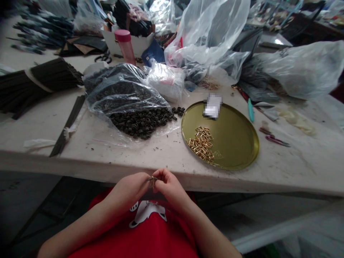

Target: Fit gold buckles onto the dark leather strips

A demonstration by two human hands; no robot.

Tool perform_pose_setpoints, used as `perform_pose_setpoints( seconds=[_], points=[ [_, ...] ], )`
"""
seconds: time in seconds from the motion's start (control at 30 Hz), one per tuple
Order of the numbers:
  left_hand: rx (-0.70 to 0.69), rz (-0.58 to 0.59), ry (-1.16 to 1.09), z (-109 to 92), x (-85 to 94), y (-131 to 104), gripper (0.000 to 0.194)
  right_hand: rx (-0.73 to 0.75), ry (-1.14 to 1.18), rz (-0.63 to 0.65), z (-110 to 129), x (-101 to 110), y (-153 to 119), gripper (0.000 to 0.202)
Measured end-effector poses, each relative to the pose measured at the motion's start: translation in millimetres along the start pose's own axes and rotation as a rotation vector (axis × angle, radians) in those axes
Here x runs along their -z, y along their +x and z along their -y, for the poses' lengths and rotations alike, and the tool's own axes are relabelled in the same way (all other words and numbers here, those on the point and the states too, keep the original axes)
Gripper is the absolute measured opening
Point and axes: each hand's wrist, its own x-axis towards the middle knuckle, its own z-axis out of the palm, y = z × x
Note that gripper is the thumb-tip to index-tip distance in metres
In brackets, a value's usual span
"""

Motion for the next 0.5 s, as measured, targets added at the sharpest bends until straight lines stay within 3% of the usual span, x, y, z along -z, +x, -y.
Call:
perform_pose_setpoints(
  seconds=[0.23, 0.5],
  points=[
    [-0.006, 0.04, 0.019, -2, -3.4, -1, 0.026, 0.086, -0.105, -0.085, -11, -3, 3, 0.013],
    [-0.005, 0.072, -0.072, 1, -4.8, -1, 0.024, 0.03, -0.07, -0.086, -5, -2, -1, 0.007]
  ],
)
